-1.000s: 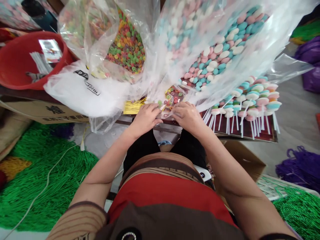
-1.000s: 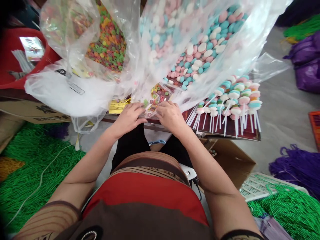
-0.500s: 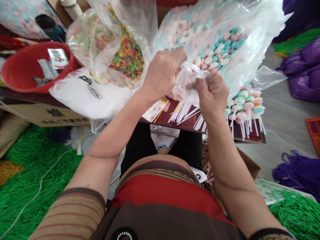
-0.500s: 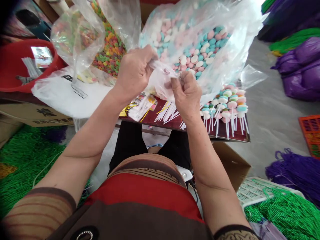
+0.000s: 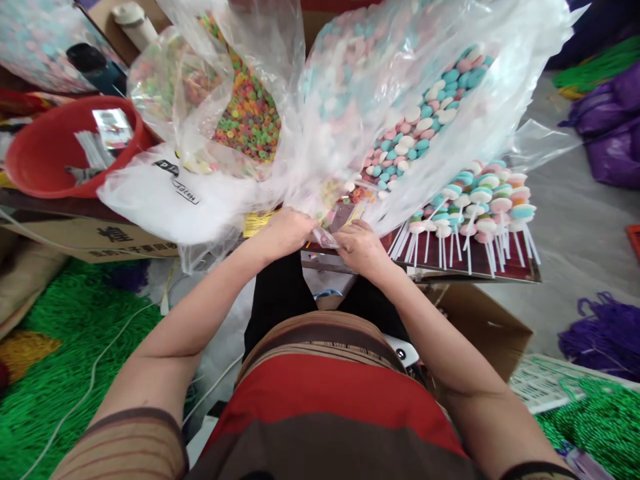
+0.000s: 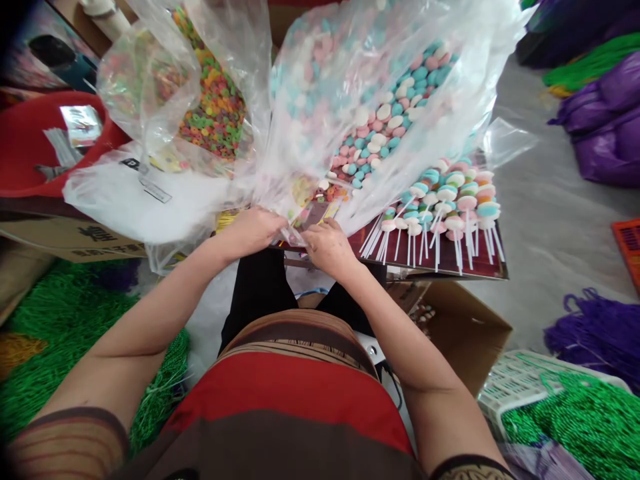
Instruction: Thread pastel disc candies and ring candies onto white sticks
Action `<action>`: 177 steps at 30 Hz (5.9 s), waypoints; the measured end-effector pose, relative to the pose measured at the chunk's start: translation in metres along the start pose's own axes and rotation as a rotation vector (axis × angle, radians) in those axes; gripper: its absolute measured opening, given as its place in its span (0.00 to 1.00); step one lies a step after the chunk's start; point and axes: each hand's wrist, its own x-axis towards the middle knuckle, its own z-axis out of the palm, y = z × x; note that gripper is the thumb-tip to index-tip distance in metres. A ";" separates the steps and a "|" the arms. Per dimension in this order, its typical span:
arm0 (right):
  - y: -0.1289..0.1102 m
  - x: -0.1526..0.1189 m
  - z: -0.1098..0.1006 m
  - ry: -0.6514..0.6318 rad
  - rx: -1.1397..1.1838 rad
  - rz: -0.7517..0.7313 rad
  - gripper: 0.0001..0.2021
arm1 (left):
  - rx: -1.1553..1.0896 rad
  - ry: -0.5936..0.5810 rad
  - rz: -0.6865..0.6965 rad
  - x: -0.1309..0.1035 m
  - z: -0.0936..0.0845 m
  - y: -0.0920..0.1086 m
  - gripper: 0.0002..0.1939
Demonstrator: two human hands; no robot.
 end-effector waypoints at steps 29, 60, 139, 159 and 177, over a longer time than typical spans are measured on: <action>-0.014 0.012 0.017 0.098 0.221 0.176 0.21 | -0.047 0.542 -0.170 0.040 -0.003 -0.023 0.19; -0.011 -0.089 -0.052 0.720 0.831 0.698 0.09 | 0.007 0.221 0.086 0.061 0.021 0.112 0.17; -0.031 -0.070 -0.042 0.409 0.821 0.601 0.17 | -1.446 0.328 0.006 0.029 0.023 0.082 0.20; -0.018 -0.075 -0.030 0.493 1.037 0.717 0.16 | -0.324 0.413 -0.005 0.152 -0.046 0.011 0.23; -0.022 -0.083 -0.027 0.549 1.080 0.710 0.15 | -0.087 0.379 -0.017 0.204 -0.040 -0.042 0.11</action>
